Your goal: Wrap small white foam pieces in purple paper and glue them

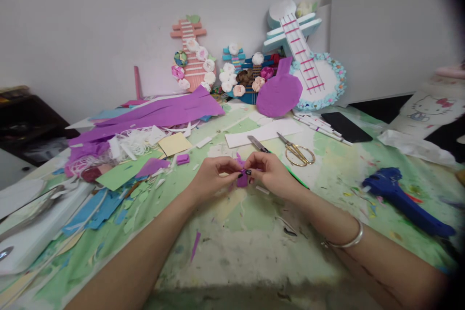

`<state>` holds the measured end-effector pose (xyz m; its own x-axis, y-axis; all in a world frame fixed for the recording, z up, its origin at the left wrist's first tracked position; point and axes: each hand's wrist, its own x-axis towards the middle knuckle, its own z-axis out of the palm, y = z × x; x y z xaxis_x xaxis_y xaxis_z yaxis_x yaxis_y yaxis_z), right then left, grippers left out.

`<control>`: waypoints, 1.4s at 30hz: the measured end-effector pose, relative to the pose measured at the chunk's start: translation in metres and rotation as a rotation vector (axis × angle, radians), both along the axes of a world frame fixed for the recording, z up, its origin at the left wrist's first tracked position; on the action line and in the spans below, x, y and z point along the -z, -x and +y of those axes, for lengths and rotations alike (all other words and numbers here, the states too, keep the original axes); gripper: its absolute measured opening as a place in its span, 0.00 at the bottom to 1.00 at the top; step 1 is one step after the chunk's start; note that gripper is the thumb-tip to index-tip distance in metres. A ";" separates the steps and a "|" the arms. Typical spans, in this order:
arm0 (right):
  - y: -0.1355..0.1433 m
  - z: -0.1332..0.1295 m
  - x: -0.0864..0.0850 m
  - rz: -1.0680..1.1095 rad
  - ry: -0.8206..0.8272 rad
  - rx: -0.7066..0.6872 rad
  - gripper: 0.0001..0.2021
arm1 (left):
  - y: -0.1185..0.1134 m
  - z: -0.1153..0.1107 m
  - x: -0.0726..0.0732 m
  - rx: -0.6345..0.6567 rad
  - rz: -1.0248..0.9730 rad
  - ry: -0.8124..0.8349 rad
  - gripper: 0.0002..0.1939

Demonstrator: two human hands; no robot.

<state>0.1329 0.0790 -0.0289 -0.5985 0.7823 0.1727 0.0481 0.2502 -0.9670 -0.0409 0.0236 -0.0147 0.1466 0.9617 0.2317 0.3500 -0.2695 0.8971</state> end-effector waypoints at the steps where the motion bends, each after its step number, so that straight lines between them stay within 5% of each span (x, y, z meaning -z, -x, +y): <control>1: 0.000 0.000 0.000 -0.003 -0.011 0.007 0.04 | 0.000 0.000 0.000 -0.003 0.020 -0.012 0.05; 8: 0.001 -0.002 0.001 -0.027 -0.165 0.033 0.05 | 0.002 0.001 0.001 0.028 0.217 -0.165 0.04; 14: -0.003 -0.004 -0.004 -0.148 -0.533 0.019 0.12 | 0.004 -0.001 -0.002 0.074 0.365 -0.290 0.08; 18: -0.006 -0.005 -0.007 -0.242 -0.767 -0.032 0.13 | 0.003 -0.003 0.001 0.019 0.325 -0.279 0.07; 21: -0.007 -0.006 -0.006 -0.255 -0.819 -0.042 0.14 | 0.000 -0.002 0.005 -0.022 0.110 -0.153 0.03; 25: -0.007 -0.006 -0.004 -0.246 -0.824 -0.022 0.12 | -0.003 0.001 0.011 -0.040 -0.173 0.029 0.09; 32: -0.007 -0.008 -0.007 -0.212 -0.761 0.003 0.11 | -0.006 -0.001 0.012 -0.047 -0.189 0.083 0.06; 42: -0.020 0.001 -0.024 0.118 -0.295 0.318 0.07 | -0.007 0.001 0.014 -0.022 -0.071 0.010 0.04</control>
<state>0.1525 0.0795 -0.0052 -0.2994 0.8311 0.4686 0.0605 0.5067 -0.8600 -0.0337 0.0243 -0.0289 0.1091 0.9667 0.2314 0.2910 -0.2536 0.9225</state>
